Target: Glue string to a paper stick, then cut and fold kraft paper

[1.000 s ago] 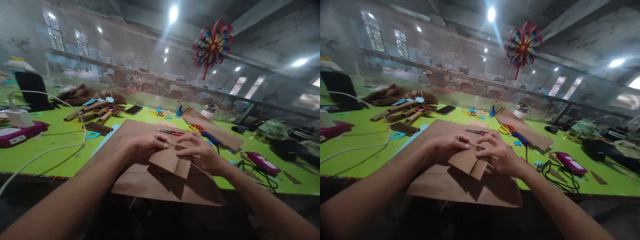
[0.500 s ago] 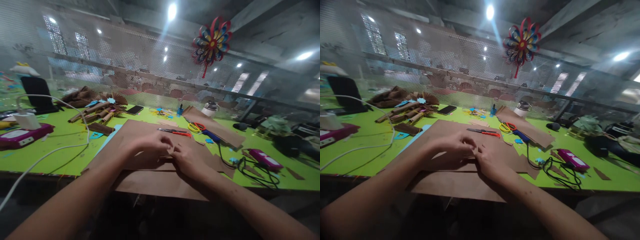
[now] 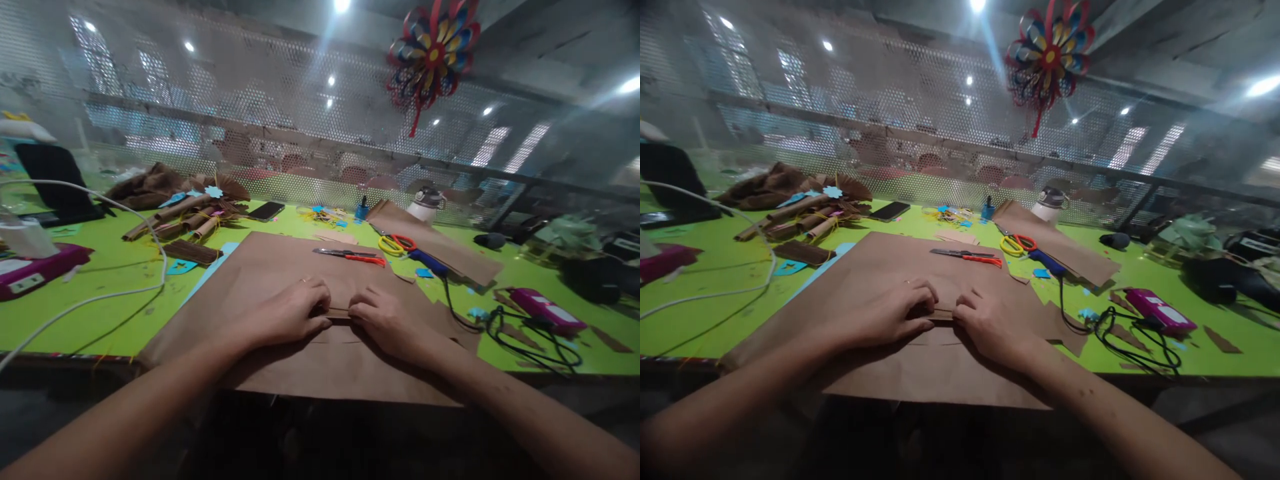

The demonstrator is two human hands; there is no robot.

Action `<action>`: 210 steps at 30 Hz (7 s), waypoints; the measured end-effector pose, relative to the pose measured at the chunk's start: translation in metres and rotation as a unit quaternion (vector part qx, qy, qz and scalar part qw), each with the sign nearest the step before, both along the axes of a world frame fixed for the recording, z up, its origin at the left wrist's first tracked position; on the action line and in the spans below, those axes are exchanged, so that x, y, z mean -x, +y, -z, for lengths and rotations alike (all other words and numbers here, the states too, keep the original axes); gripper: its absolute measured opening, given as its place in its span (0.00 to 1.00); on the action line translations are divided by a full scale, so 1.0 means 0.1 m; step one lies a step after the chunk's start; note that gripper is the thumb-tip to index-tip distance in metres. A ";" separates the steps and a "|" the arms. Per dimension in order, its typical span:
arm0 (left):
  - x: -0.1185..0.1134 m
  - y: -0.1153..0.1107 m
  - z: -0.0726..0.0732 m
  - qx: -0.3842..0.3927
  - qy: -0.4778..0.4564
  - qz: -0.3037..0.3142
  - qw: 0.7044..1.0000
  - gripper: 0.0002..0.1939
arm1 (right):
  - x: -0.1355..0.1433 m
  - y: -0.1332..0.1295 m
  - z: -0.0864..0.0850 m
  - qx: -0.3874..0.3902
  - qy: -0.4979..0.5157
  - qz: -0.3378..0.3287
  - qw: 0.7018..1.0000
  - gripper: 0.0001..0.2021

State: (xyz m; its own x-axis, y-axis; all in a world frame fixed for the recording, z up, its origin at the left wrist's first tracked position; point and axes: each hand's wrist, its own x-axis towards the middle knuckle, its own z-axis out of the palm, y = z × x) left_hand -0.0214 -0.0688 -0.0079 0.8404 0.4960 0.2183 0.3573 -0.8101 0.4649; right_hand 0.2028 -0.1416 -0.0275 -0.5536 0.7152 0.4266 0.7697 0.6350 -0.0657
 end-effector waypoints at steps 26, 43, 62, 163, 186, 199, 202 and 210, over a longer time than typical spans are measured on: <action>-0.07 0.15 -0.05 0.126 -0.032 -0.084 0.988 0.11 | -0.08 0.20 -0.33 0.285 0.131 0.110 0.943 0.11; -0.20 0.06 0.00 -0.052 0.026 -0.182 0.982 0.10 | -0.07 0.34 -0.31 0.267 0.039 0.139 0.953 0.14; -0.10 -0.17 0.05 -0.244 0.029 -0.059 0.968 0.12 | -0.01 0.30 -0.21 0.235 0.064 0.128 0.961 0.12; 0.01 -0.40 0.10 -0.246 0.056 0.006 0.968 0.22 | 0.09 -0.24 -0.01 0.086 0.096 0.093 0.987 0.11; 0.00 -0.43 0.11 -0.304 0.041 0.005 0.952 0.19 | 0.09 -0.24 -0.04 0.067 0.077 0.103 0.989 0.14; -0.02 -0.45 0.14 -0.325 0.035 0.015 0.945 0.19 | 0.07 -0.22 -0.01 0.100 0.007 0.130 0.986 0.19; -0.01 -0.44 0.13 -0.304 0.036 0.008 0.952 0.19 | 0.06 -0.21 -0.01 0.108 0.000 0.127 0.986 0.19; 0.01 -0.40 0.01 -0.194 0.038 0.010 0.980 0.19 | 0.02 -0.19 0.02 0.117 0.006 0.120 0.986 0.18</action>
